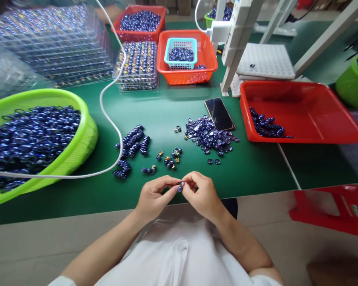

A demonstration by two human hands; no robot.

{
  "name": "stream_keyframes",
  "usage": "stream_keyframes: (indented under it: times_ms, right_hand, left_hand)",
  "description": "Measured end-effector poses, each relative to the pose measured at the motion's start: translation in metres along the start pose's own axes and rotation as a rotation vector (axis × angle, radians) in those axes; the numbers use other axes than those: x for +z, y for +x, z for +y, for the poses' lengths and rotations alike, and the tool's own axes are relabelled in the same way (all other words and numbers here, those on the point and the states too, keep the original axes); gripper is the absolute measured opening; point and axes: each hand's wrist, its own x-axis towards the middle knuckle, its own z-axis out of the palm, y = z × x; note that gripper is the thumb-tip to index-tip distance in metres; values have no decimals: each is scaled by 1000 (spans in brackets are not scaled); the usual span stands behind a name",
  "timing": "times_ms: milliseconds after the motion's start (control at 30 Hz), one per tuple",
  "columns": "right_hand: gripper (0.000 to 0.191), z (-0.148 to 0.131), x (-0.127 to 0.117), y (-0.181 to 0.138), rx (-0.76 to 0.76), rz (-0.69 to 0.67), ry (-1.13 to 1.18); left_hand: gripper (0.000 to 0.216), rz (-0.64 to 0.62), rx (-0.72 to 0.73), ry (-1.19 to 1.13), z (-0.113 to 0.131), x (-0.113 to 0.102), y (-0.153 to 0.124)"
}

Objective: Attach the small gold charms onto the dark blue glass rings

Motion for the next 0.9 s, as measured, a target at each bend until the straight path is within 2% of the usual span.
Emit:
stream_keyframes:
  times_ms: [133, 267, 367, 467, 567, 667, 800, 900]
  right_hand:
    - [11, 8, -26, 5, -122, -136, -155]
    - [10, 26, -53, 16, -215, 140, -548]
    - [16, 40, -61, 26, -222, 133, -820]
    - [13, 47, -61, 31, -252, 79, -898]
    - [16, 43, -54, 30, -281, 96, -797]
    - [14, 30, -38, 20, -304, 110, -482]
    - [14, 15, -6, 5, -183, 155, -61]
    - [13, 13, 14, 0, -111, 255, 62]
  left_hand:
    - [13, -36, -70, -51, 0, 3, 2]
    - [15, 25, -144, -166, -2, 3, 5]
    - [16, 35, -170, -253, -2, 2, 6]
    - [15, 23, -180, -322, 0, 1, 6]
    - [16, 27, -175, -365, 0, 1, 5]
    - [17, 7, -159, -484, 1, 3, 5]
    - [16, -36, -168, -696, 4, 7, 5]
    - [15, -11, -172, -742, 6, 9, 2]
